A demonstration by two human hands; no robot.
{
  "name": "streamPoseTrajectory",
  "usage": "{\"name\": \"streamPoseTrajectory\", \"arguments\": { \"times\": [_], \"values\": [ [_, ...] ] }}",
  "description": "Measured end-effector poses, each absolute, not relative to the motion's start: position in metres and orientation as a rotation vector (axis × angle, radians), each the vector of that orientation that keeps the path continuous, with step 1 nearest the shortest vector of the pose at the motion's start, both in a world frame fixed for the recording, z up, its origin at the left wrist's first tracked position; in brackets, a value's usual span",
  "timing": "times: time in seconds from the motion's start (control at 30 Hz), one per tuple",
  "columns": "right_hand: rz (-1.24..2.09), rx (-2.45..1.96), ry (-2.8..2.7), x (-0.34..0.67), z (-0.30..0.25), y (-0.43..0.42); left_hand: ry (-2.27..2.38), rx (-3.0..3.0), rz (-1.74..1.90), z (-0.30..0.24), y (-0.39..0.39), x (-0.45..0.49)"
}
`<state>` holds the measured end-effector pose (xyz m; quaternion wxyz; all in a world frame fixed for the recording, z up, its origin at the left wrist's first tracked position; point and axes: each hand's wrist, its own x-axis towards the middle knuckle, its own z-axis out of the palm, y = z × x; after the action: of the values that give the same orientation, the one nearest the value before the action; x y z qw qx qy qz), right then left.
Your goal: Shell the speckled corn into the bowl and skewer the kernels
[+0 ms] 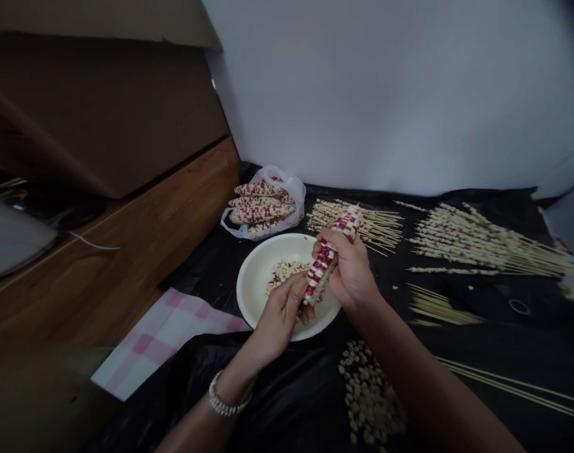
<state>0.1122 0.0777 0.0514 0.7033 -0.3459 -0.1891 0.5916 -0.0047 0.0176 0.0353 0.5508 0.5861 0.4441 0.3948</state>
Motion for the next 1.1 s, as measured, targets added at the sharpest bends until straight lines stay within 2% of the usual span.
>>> {"name": "streamPoseTrajectory", "arguments": {
  "times": [0.17,0.37,0.6,0.8,1.1],
  "values": [
    [1.310,-0.803,-0.381,0.110,0.049,0.077,1.140,1.405,0.997,0.033,0.015,-0.002],
    [1.306,-0.846,-0.408,0.113,0.053,0.076,0.874,1.195,0.904,0.029,0.020,-0.008],
    [1.229,-0.866,-0.541,0.111,0.057,0.070,0.845,1.168,0.906,0.026,0.022,-0.006],
    [1.180,-0.840,-0.539,0.108,0.060,0.065,0.976,1.260,0.997,0.027,0.016,-0.002],
    [1.353,-0.810,-0.456,0.104,0.068,0.060,1.120,0.973,1.058,0.020,0.019,0.000]
  ]
}}
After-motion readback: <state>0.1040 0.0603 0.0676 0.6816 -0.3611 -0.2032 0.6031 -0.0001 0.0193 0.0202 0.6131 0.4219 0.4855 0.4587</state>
